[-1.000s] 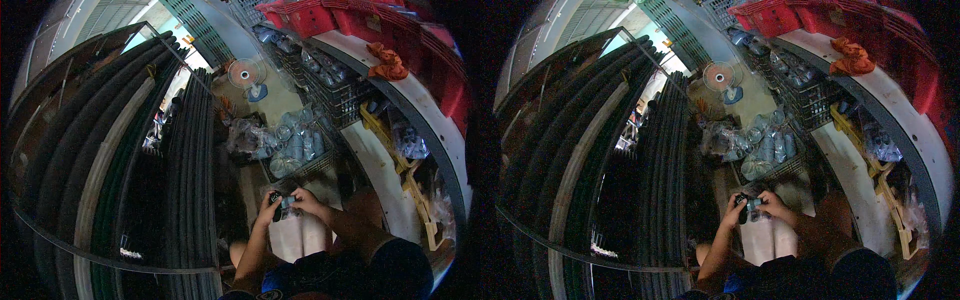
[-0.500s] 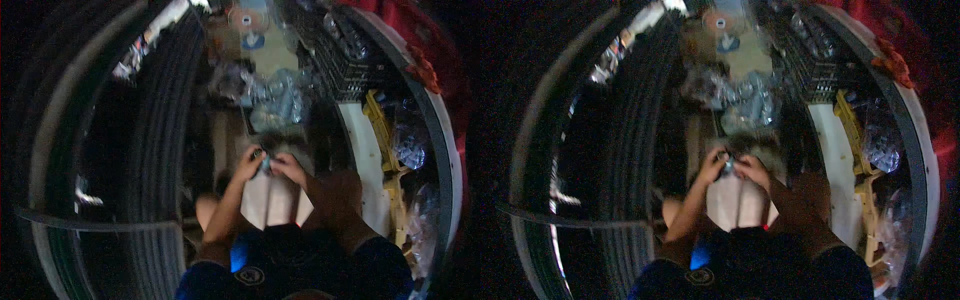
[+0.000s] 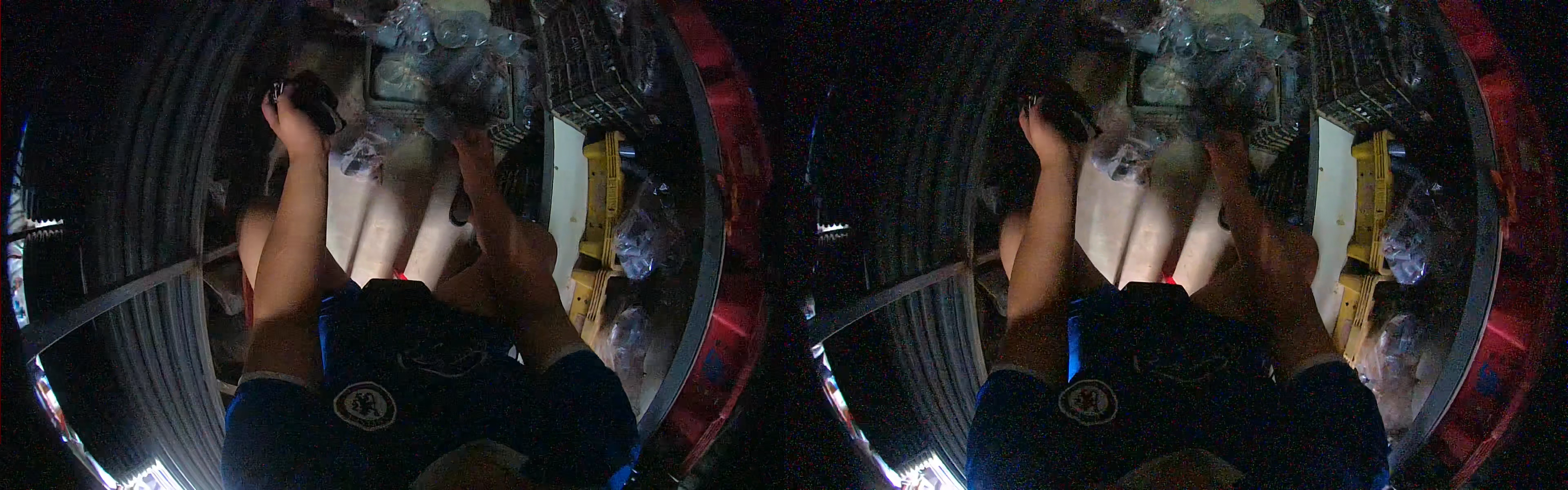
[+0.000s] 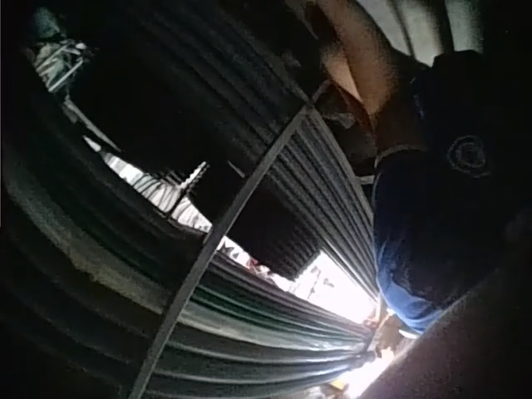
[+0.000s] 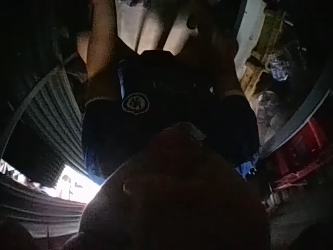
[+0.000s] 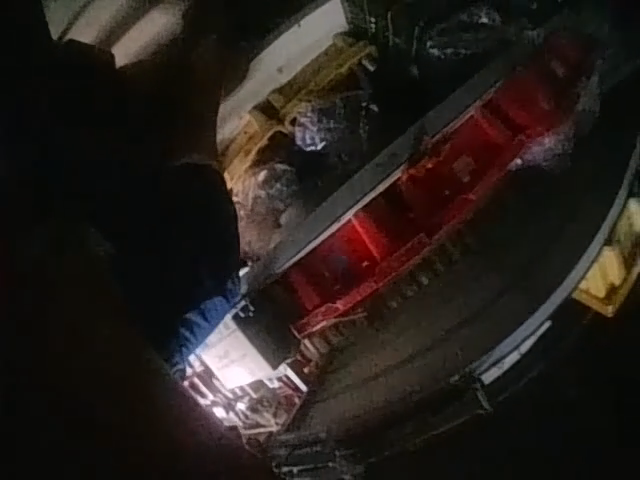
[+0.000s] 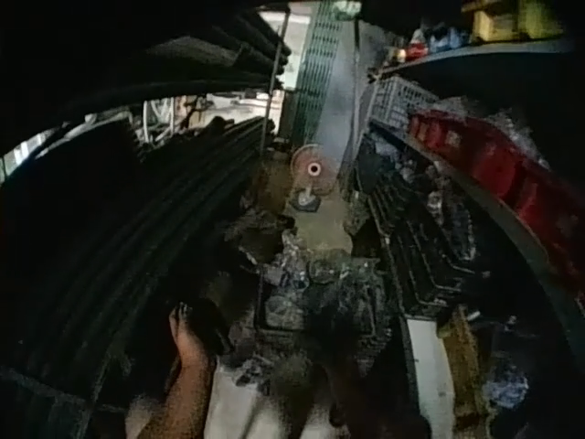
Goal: Assembling and organizing various PVC pipe fittings in a storage area.
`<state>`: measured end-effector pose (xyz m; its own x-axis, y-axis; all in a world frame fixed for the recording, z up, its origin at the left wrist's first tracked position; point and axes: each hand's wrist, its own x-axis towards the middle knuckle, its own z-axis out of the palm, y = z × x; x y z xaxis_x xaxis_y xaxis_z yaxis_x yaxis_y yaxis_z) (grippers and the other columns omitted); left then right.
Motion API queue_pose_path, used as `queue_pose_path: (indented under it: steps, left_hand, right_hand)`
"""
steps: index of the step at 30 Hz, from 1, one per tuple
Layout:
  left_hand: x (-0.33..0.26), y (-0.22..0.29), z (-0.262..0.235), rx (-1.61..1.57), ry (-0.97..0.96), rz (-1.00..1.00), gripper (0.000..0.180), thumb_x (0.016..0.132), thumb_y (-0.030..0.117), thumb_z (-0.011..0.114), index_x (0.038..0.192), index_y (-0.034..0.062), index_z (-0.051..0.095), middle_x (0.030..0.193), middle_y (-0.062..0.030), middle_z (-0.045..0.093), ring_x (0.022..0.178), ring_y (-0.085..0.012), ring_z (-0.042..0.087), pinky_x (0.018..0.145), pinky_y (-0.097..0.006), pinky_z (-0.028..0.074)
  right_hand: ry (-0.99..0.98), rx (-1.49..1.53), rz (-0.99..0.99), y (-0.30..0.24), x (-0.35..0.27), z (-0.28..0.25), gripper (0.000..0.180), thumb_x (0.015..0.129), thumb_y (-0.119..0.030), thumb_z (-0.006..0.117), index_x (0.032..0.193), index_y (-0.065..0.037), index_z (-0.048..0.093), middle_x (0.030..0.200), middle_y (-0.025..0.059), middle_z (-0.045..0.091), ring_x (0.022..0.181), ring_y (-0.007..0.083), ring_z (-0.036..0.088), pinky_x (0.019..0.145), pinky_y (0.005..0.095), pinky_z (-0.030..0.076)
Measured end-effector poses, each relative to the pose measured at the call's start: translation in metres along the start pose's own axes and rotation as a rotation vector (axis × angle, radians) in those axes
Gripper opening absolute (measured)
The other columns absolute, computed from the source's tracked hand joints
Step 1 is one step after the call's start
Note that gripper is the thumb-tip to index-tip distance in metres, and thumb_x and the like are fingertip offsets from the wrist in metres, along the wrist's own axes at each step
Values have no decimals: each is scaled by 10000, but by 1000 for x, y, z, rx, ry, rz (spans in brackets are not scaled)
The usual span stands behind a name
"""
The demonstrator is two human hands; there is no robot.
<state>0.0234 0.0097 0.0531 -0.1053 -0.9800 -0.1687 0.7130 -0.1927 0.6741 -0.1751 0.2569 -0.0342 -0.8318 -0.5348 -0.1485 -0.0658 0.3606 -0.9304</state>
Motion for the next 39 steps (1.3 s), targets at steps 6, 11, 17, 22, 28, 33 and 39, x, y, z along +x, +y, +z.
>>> queue_pose_path:
  steps: [6,11,17,22,28,33,39]
  left_hand:
    - [38,8,-40,170,25,194,435,844,127,610,1252,37,490,1085,-87,575,955,-216,547,878,-348,455]
    - [31,10,-29,104,95,131,396,859,127,599,1233,44,496,1079,-79,563,946,-195,529,859,-336,449]
    - [45,21,-26,-11,95,115,400,855,123,599,1238,66,499,1081,-78,563,959,-207,531,870,-343,451]
    - [44,28,-28,-14,204,111,404,851,120,602,1239,74,502,1073,-77,561,963,-210,533,876,-346,449]
    - [34,24,-15,-36,130,84,400,855,118,597,1237,53,497,1119,-97,556,969,-221,545,884,-346,457]
    - [17,10,11,-103,156,-88,390,870,110,572,1242,38,476,1121,-96,558,978,-210,533,897,-335,442]
    - [10,-20,-11,12,143,-92,405,882,147,604,1254,45,483,1121,-93,559,993,-210,522,909,-335,428]
  right_hand:
    - [51,-500,-351,-19,53,95,352,821,-213,726,1108,-32,630,1061,157,647,1008,300,634,909,444,499]
    - [-588,-871,-381,11,99,147,408,832,-226,734,1187,-63,616,1152,184,638,1056,309,623,931,440,489]
    - [-658,-500,-24,30,122,199,388,962,-401,572,1077,-41,658,944,129,682,909,232,637,843,408,492]
    - [-798,-564,-77,29,92,195,495,962,-527,503,1031,-68,674,921,139,670,855,281,646,829,413,496]
    - [-697,-1003,-509,38,55,164,513,902,-526,593,966,-27,694,927,162,667,943,337,608,894,474,457]
    - [-91,-1058,-1002,39,74,139,500,821,-508,701,1006,-44,713,953,105,687,976,282,611,939,462,444]
    - [-830,-191,266,2,53,160,409,865,-417,689,1119,-97,701,1172,105,646,1197,254,518,1000,431,414]
